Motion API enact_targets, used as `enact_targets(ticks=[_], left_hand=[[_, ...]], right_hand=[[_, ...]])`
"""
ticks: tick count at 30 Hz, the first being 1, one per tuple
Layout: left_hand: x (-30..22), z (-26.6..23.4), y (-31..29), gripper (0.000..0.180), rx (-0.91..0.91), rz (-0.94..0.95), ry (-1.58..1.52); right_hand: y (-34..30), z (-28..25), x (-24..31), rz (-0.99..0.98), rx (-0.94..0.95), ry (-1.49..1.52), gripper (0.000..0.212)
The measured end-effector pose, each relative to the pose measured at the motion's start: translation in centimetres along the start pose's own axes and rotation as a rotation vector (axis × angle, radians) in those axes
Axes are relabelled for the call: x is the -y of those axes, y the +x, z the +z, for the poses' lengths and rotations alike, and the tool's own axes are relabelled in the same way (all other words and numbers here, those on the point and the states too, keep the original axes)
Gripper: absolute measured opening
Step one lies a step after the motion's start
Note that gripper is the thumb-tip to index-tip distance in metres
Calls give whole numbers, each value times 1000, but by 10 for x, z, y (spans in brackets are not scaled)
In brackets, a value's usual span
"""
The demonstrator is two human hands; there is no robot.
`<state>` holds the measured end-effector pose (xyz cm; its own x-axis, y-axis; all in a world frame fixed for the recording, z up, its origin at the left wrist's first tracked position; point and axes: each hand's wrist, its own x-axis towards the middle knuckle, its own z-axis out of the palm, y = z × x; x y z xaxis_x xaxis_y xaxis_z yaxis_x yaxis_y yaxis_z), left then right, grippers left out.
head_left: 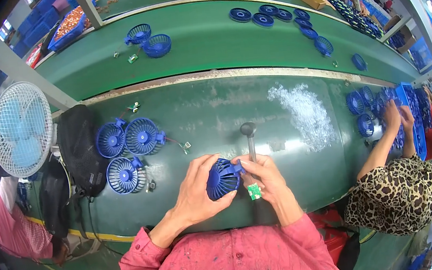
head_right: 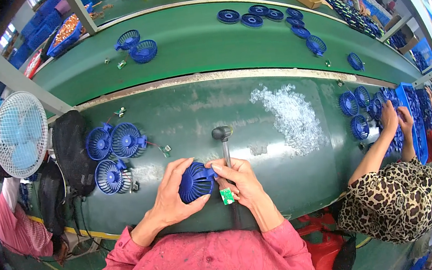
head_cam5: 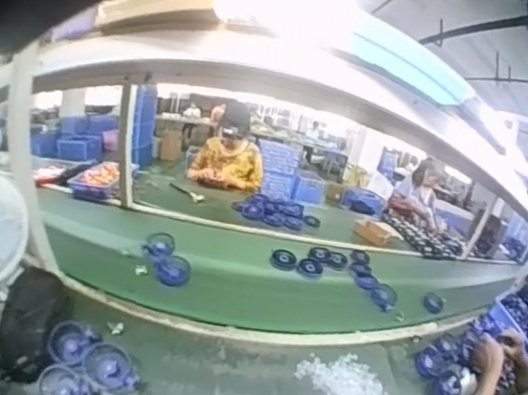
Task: The person assembles mini fan parts by picking up fan guards from the conveyor, fitting components together, and tapping them into place with a small mallet.
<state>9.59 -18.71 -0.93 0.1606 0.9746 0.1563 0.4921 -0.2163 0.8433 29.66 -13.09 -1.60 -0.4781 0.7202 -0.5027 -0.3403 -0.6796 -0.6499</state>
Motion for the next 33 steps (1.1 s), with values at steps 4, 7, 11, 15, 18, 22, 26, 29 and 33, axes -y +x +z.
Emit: enact_targets(ticks=[4, 7, 11, 15, 18, 22, 26, 29, 33], left_hand=[[-7, -5, 8, 87, 48, -45, 123], [-14, -17, 29, 90, 187, -301, 36], [0, -30, 71, 48, 200, -337, -266], [8, -37, 139, 37, -59, -35, 165], [34, -49, 186, 40, -178, 163, 311], [96, -71, 239, 42, -166, 106, 597], [176, -125, 259, 38, -243, -108, 862], [199, -147, 276, 48, -203, -158, 933], [222, -148, 304, 51, -158, -51, 1090]], right_hand=[[-5, 4, 10, -22, -139, -104, 22], [-4, 10, 21, -97, -249, -149, 21], [1, 7, 29, -277, -395, -255, 17], [6, 8, 38, -369, -490, -275, 18], [5, 2, 35, -285, -391, -237, 18], [3, -16, 10, -91, -273, -251, 17], [11, -5, 1, 13, -240, -449, 20], [12, -10, 0, 29, -261, -472, 20], [13, -10, 3, 72, -285, -438, 20]])
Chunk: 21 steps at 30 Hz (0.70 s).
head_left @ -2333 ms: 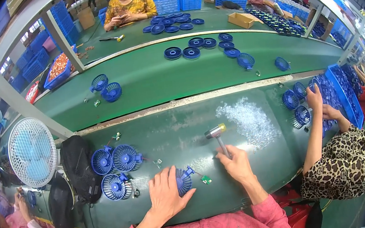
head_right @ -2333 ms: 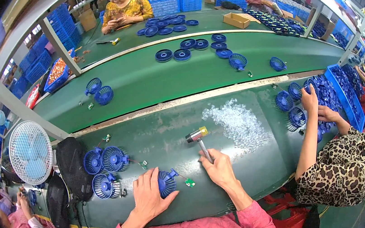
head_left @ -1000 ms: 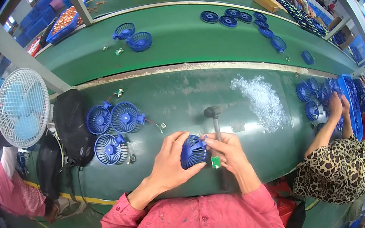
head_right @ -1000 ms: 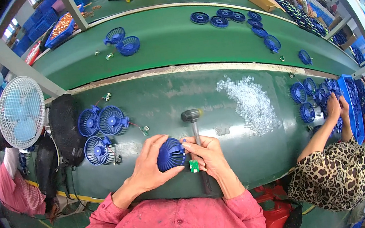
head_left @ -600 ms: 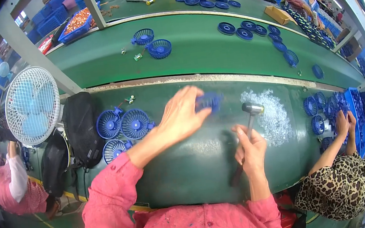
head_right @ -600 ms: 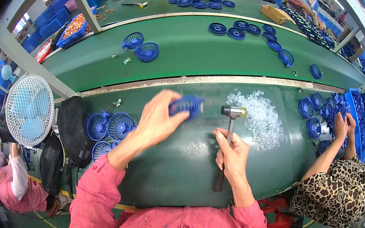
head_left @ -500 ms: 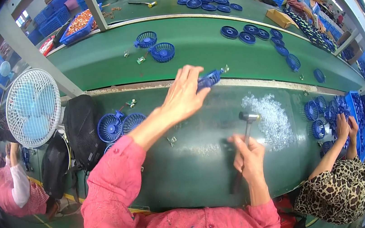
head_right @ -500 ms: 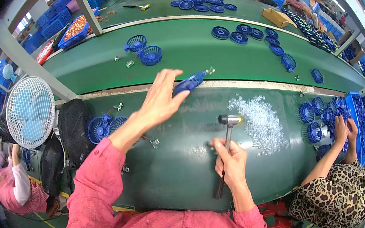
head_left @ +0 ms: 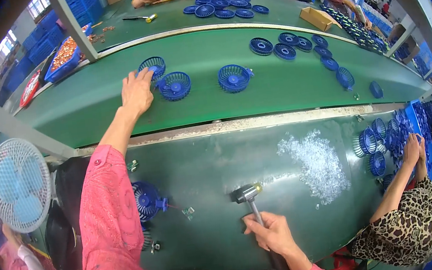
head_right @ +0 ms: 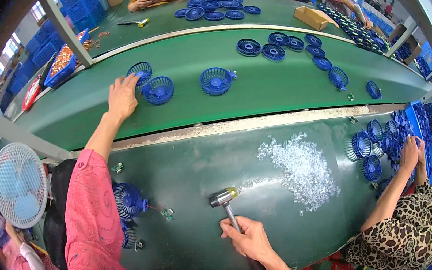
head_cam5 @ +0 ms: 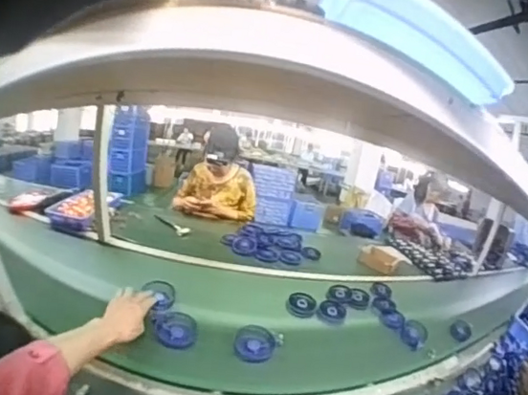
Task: The person assembles mini fan parts by picking up fan guards from the conveyor, fitting components together, and tapping them into place with a small mallet.
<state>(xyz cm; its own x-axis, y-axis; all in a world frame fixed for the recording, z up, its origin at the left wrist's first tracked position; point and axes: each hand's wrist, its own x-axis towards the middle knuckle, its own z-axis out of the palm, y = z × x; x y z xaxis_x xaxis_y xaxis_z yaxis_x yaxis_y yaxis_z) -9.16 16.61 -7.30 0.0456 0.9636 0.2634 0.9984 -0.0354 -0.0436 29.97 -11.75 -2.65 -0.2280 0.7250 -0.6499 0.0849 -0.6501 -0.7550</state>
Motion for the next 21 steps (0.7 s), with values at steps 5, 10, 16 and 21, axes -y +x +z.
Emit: enact_targets(ticks=[5, 10, 16, 21], left_hand=[[-5, 3, 18, 21, 2, 60, 125], [-6, -13, -4, 14, -146, 51, 117], [-70, -109, -80, 11, -257, 177, -208], [-146, -183, -189, 13, -145, 543, -324]], right_hand=[[4, 0, 5, 20, 8, 61, 17], [8, 2, 5, -2, 6, 103, 16], [6, 3, 8, -77, 38, 157, 21], [-6, 11, 12, -246, 15, 292, 30]])
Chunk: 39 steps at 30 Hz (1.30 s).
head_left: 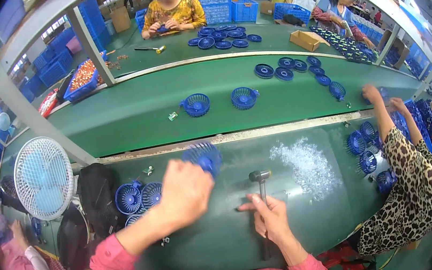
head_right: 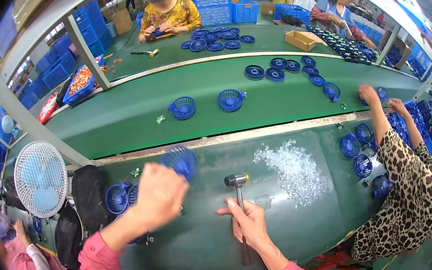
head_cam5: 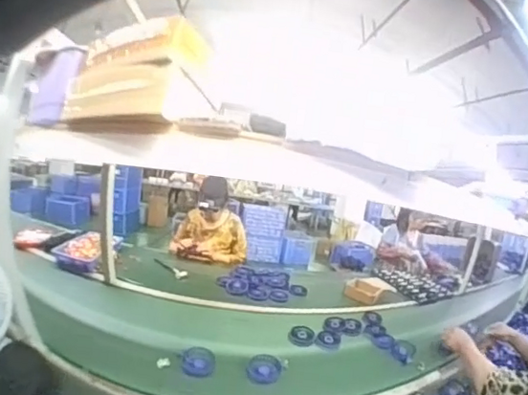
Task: The person assembles mini fan parts by picking up fan guards from the conveyor, fitting components together, and tapping them into place with a small mallet.
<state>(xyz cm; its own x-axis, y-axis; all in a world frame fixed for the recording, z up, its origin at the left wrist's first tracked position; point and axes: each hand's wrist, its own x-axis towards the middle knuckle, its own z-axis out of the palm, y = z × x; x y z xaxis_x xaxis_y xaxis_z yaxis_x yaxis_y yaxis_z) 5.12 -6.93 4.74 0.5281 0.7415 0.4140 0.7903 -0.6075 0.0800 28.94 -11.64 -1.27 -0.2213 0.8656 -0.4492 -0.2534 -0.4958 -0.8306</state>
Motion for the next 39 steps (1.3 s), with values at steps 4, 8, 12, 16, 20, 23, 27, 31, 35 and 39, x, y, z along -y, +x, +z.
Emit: enact_targets(ticks=[4, 8, 12, 16, 20, 23, 27, 31, 35, 39], left_hand=[[-66, -5, -31, 15, -6, 61, -84], [-96, -10, -42, 23, 54, 87, -94], [-93, -13, -53, 37, -168, -168, -359], [-82, -1, -82, 42, -105, -806, -1023], [-78, 6, -87, 57, 113, -1002, -1543], [-87, 7, -82, 66, 203, -1025, -1735], [-94, 4, -76, 65, 353, -985, -1871], [-100, 12, -75, 54, 346, -1041, -2042], [-103, 17, -69, 44, 243, -1046, -2151], [-103, 24, -69, 36, 267, -1055, -2247]], right_hand=[[-12, 16, 18, -144, 75, 71, 37], [-20, 22, 29, -112, 79, -47, 33], [-17, 11, 29, -93, 32, -61, 30], [-14, 2, 32, -102, 22, -103, 30], [-13, 5, 37, -100, 53, -129, 31], [-10, 1, 37, -119, 66, -192, 30], [-6, 3, 41, -165, 52, -275, 29], [-3, 7, 43, -181, 39, -316, 29], [-1, 10, 47, -154, 76, -356, 28], [1, 14, 48, -122, 88, -424, 28]])
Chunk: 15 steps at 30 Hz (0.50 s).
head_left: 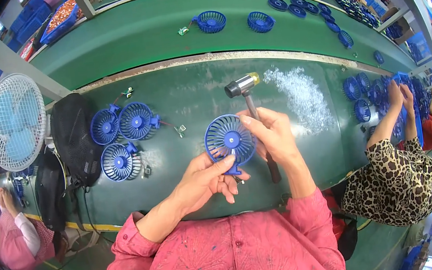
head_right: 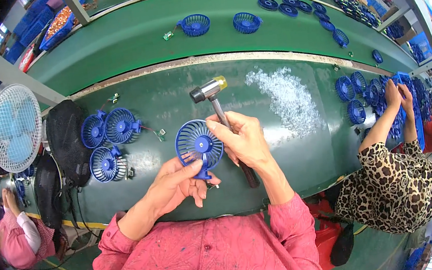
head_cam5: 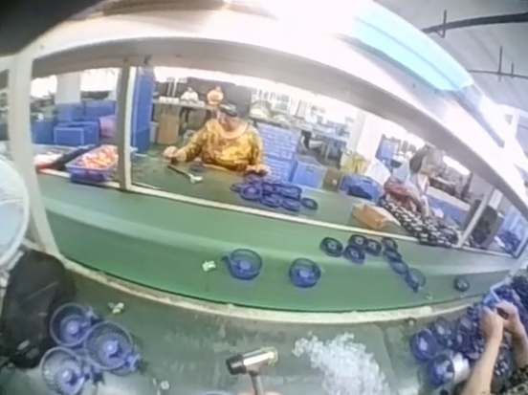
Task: The person assembles mini fan parts by picking up fan guards from the conveyor, fitting components together, and tapping them into place with a small mallet.
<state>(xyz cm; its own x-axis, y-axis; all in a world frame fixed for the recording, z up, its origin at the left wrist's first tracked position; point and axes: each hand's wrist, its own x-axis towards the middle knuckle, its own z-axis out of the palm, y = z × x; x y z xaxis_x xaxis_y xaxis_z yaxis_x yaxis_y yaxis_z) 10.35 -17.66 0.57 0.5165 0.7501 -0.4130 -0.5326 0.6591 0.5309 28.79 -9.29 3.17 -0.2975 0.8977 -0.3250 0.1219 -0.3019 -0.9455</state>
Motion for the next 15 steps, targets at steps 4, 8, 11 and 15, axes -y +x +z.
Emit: enact_targets(ticks=[4, 8, 11, 15], left_hand=[[6, -4, 2, 27, -36, 74, -33], [9, -8, 0, 23, -92, 217, -73], [4, -7, -1, 21, -141, 313, -119], [8, -13, 3, 19, -145, 324, -75]], right_hand=[[6, 5, -10, -35, -24, -34, 32], [-4, 17, -28, -214, -106, -201, 38], [-29, 33, -37, -142, -42, -157, 36], [-36, 41, -64, -153, -31, -81, 39]])
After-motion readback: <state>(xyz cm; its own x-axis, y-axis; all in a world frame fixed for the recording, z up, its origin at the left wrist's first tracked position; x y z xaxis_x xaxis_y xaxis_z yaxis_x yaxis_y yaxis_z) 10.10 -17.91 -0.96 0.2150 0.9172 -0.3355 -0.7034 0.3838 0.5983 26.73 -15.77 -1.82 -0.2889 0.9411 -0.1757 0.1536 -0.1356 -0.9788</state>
